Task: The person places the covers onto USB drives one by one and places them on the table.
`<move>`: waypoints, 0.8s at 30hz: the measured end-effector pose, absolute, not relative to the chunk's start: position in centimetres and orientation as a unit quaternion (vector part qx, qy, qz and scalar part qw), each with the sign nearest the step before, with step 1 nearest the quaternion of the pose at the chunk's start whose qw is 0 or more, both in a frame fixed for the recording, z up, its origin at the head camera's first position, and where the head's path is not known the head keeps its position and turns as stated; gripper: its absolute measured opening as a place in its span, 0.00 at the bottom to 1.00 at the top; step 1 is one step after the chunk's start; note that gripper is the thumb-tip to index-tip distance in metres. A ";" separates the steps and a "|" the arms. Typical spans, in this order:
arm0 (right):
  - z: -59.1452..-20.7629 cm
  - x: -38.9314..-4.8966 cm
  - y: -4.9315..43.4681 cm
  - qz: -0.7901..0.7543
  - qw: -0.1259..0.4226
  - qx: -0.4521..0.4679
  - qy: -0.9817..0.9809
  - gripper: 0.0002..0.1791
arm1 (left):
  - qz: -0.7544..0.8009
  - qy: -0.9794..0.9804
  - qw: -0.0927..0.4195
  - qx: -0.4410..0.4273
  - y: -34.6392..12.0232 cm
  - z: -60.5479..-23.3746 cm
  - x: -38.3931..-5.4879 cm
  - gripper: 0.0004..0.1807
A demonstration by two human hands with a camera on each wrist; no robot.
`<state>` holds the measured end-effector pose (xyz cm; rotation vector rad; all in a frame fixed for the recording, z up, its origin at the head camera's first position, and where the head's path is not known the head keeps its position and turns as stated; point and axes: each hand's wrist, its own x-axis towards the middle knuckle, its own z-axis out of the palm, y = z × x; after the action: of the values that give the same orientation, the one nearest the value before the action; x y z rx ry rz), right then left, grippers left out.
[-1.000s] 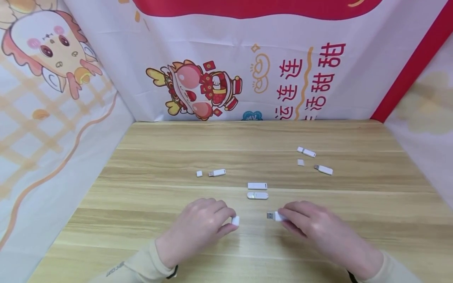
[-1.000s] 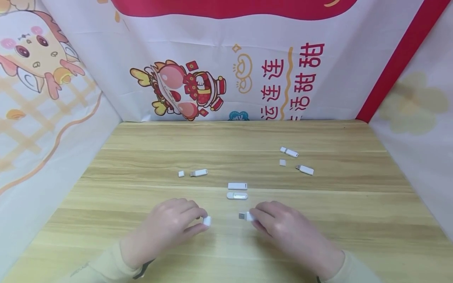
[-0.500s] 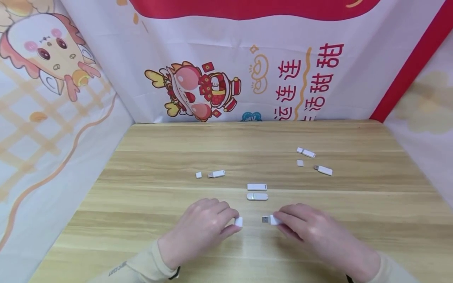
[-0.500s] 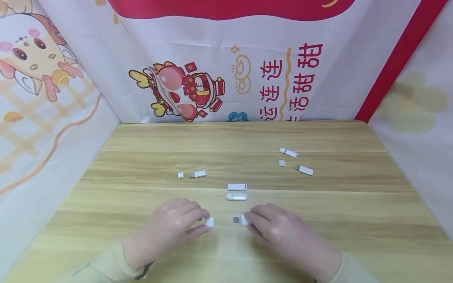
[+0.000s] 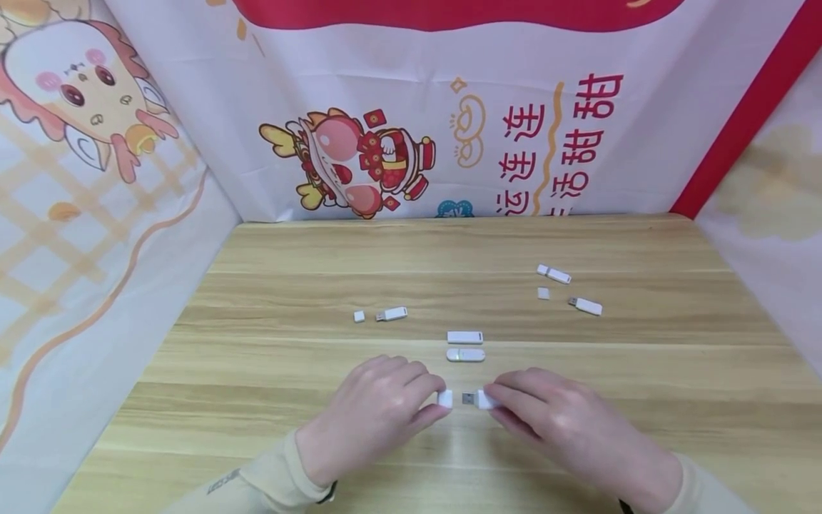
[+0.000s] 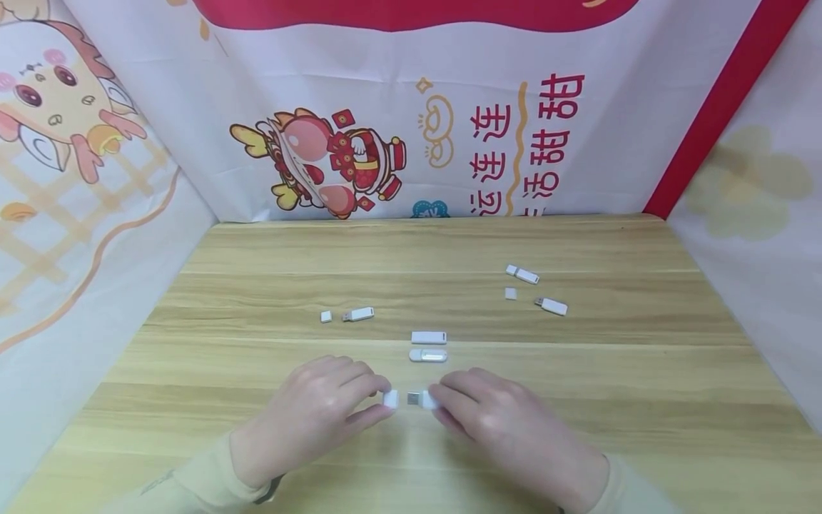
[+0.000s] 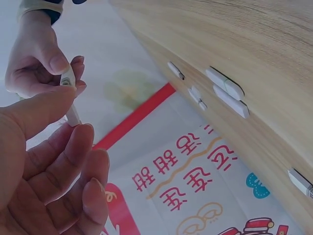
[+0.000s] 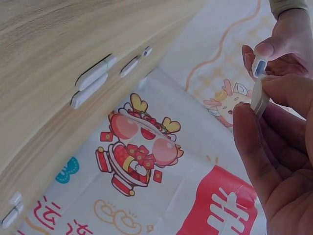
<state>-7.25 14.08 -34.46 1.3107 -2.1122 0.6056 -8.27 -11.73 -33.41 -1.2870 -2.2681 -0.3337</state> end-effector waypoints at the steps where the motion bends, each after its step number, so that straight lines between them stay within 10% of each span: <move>1: -34.4 -7.2 14.0 0.227 0.289 0.492 -0.789 0.20 | -0.125 -0.835 0.253 -0.473 -11.7 -33.4 -8.3 0.10; 24: -34.5 -6.9 13.7 0.230 0.255 0.480 -0.807 0.21 | -0.124 -0.834 0.250 -0.476 -10.8 -32.9 -8.0 0.09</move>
<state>-6.91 13.71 -34.46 1.3021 -2.1926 0.6247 -8.03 -10.76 -32.93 -1.2958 -2.2700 -0.3380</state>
